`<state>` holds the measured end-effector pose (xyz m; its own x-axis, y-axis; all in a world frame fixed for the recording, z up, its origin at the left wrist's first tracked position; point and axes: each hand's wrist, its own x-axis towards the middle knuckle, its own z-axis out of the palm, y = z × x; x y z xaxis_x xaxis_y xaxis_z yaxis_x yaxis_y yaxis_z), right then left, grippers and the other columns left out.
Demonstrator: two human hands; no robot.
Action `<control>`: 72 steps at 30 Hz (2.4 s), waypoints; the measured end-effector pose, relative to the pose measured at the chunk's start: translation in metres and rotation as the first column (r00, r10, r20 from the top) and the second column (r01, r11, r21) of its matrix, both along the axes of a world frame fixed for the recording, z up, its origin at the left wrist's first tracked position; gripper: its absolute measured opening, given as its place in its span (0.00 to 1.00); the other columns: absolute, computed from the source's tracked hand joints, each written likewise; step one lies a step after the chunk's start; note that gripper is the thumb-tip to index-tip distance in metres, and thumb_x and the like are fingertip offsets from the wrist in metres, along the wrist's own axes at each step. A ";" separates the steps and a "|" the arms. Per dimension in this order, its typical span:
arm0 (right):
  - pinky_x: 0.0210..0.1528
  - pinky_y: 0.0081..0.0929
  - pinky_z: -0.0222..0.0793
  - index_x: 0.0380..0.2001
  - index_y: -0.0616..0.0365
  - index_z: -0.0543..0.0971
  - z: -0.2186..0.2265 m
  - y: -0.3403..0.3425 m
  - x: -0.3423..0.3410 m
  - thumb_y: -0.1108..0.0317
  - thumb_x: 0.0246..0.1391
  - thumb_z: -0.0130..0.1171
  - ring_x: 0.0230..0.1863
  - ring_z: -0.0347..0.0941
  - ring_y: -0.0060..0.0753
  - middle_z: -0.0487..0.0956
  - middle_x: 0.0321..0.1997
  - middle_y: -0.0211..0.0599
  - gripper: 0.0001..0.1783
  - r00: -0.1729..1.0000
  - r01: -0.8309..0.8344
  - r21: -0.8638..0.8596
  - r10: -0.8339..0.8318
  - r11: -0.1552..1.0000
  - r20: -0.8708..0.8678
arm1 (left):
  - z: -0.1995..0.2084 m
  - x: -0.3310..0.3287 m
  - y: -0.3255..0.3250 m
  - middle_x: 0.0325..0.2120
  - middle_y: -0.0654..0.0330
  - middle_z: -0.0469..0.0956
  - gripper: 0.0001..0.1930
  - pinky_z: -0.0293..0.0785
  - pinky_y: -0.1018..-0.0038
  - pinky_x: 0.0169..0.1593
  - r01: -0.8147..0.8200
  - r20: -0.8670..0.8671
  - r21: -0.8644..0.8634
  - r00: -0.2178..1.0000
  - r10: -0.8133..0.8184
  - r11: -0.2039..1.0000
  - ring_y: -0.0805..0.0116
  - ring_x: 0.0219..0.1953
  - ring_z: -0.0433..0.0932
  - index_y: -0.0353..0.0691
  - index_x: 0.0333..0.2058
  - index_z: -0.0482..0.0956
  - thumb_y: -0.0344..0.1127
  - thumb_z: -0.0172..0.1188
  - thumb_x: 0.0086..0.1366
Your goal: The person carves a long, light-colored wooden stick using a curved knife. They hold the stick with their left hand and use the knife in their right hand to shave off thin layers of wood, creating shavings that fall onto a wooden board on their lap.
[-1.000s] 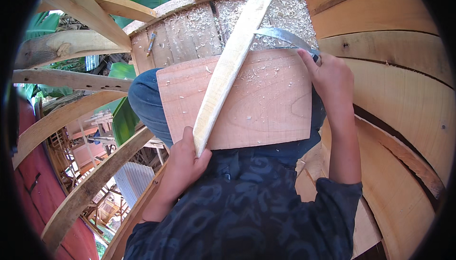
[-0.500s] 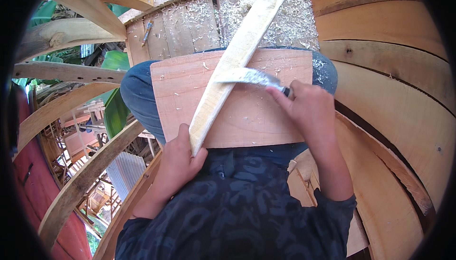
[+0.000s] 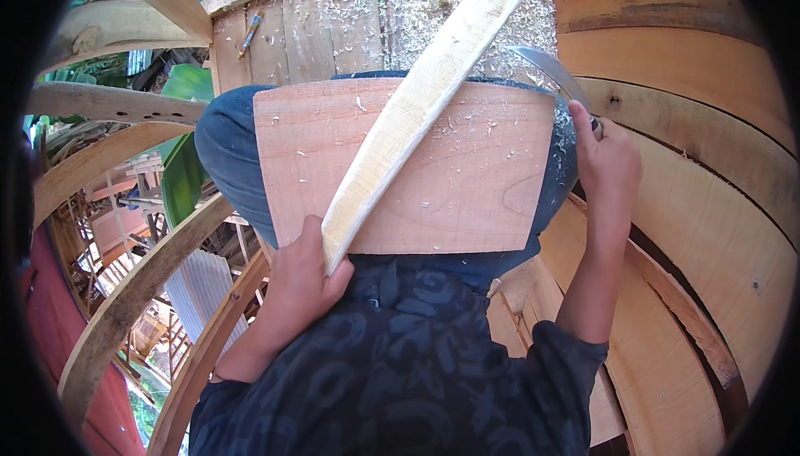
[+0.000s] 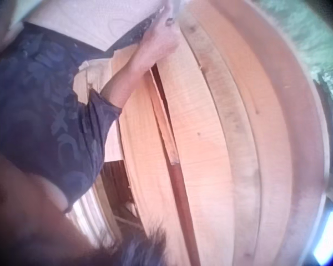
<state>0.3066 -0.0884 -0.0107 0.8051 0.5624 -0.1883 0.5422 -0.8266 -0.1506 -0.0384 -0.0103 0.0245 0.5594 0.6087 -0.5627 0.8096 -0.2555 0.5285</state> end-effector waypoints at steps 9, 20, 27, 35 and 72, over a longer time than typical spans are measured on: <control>0.16 0.32 0.63 0.11 0.57 0.72 -0.004 -0.002 -0.080 0.36 0.45 0.65 0.12 0.70 0.41 0.69 0.09 0.38 0.34 0.840 -0.531 0.133 0.541 0.837 -0.051 | -0.001 0.006 0.003 0.23 0.41 0.75 0.21 0.74 0.53 0.29 0.017 -0.001 -0.025 1.000 -0.017 1.000 0.39 0.25 0.77 0.31 0.39 0.63 0.36 0.64 0.53; 0.15 0.31 0.61 0.10 0.56 0.69 -0.011 0.002 -0.063 0.34 0.43 0.64 0.11 0.66 0.39 0.67 0.08 0.36 0.36 0.839 -0.544 0.101 0.537 0.833 0.090 | -0.001 0.006 0.002 0.25 0.42 0.75 0.22 0.75 0.55 0.30 0.013 0.025 -0.024 1.000 -0.012 1.000 0.40 0.27 0.78 0.30 0.38 0.64 0.37 0.65 0.53; 0.15 0.32 0.60 0.09 0.56 0.68 -0.012 0.001 -0.062 0.33 0.44 0.63 0.10 0.66 0.39 0.66 0.08 0.36 0.37 0.833 -0.550 0.101 0.536 0.829 0.138 | -0.001 0.006 0.002 0.25 0.42 0.75 0.21 0.75 0.55 0.30 0.014 0.024 -0.018 1.000 -0.014 1.000 0.41 0.27 0.78 0.30 0.38 0.64 0.36 0.64 0.54; 0.15 0.32 0.60 0.10 0.57 0.68 -0.012 0.000 -0.061 0.33 0.43 0.64 0.11 0.66 0.40 0.66 0.08 0.38 0.36 0.843 -0.535 0.105 0.522 0.838 0.128 | -0.001 0.005 0.001 0.25 0.42 0.75 0.20 0.75 0.55 0.29 0.007 0.046 -0.013 0.999 -0.007 1.000 0.41 0.26 0.78 0.31 0.36 0.64 0.36 0.64 0.54; 0.20 0.34 0.68 0.12 0.59 0.73 -0.002 0.000 -0.071 0.36 0.48 0.62 0.17 0.74 0.44 0.73 0.13 0.41 0.34 0.897 -0.441 -0.011 0.442 0.897 0.033 | -0.006 0.011 -0.002 0.26 0.43 0.75 0.22 0.75 0.55 0.29 0.048 -0.008 0.030 0.999 -0.047 0.998 0.41 0.27 0.79 0.31 0.39 0.63 0.36 0.66 0.54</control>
<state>0.2359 -0.0889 -0.0124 0.4802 0.8610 -0.1674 0.8563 -0.5016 -0.1233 -0.0270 -0.0125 0.0188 0.5841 0.5982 -0.5487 0.7999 -0.3094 0.5143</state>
